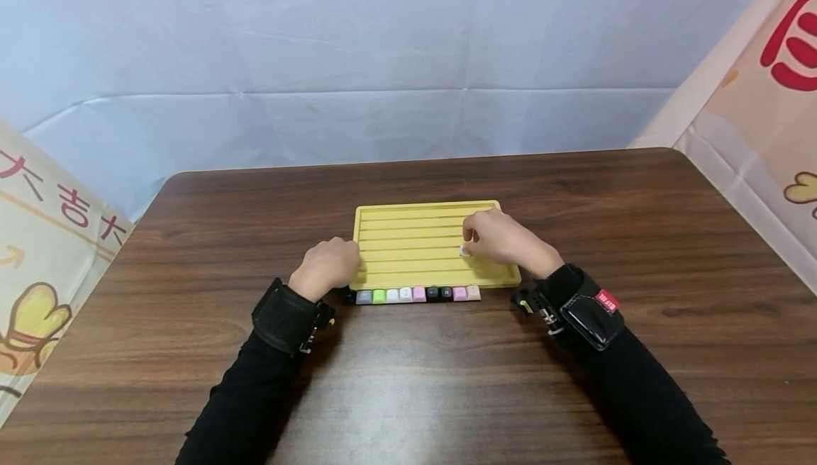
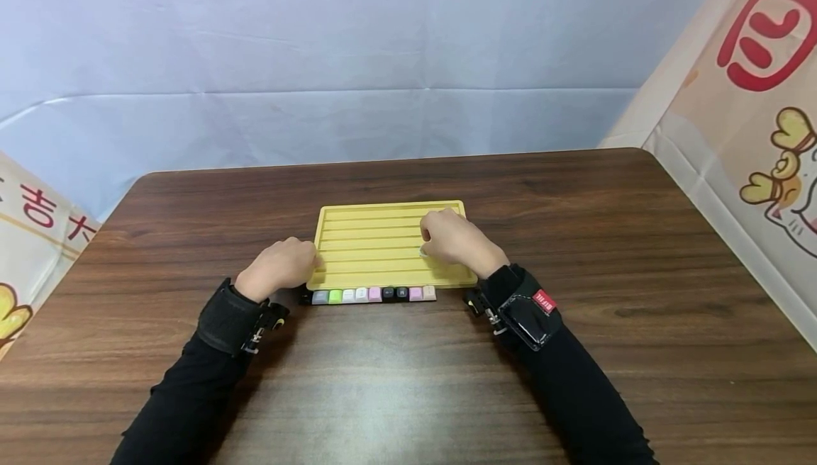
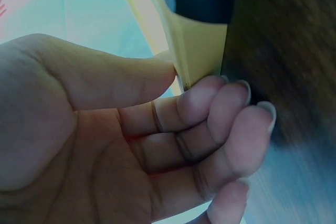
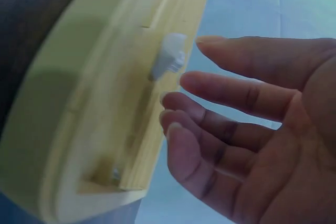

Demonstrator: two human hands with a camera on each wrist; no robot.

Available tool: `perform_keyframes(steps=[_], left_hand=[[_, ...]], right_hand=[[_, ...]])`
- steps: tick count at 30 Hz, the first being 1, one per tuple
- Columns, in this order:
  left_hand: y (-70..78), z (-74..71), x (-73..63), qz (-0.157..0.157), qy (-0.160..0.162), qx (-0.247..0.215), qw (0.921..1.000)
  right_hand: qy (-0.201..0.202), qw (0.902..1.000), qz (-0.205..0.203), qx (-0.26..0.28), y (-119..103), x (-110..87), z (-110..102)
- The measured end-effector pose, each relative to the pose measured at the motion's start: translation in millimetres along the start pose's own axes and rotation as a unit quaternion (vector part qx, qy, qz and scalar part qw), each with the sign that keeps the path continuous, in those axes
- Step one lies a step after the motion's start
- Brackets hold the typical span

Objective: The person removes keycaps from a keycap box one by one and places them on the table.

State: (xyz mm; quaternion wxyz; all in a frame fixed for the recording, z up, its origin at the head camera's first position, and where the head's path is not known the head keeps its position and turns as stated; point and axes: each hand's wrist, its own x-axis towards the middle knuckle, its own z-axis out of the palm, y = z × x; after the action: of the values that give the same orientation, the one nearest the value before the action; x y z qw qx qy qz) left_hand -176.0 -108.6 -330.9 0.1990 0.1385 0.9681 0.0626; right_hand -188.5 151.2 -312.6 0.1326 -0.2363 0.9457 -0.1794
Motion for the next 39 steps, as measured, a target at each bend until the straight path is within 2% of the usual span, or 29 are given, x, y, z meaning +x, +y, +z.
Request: perform_keyframes(steps=[32,39], left_hand=[[0.5,-0.1,0.9,-0.007,-0.002,0.010,0.9999],[1.6,-0.2,0.1,-0.006,-0.005,0.012,0.9999]], right_hand=[[-0.004,0.9999,0.008,0.006,1.3,3.1,9.6],[-0.001,1.0000,-0.004,0.005,1.7,2.5,10.0]])
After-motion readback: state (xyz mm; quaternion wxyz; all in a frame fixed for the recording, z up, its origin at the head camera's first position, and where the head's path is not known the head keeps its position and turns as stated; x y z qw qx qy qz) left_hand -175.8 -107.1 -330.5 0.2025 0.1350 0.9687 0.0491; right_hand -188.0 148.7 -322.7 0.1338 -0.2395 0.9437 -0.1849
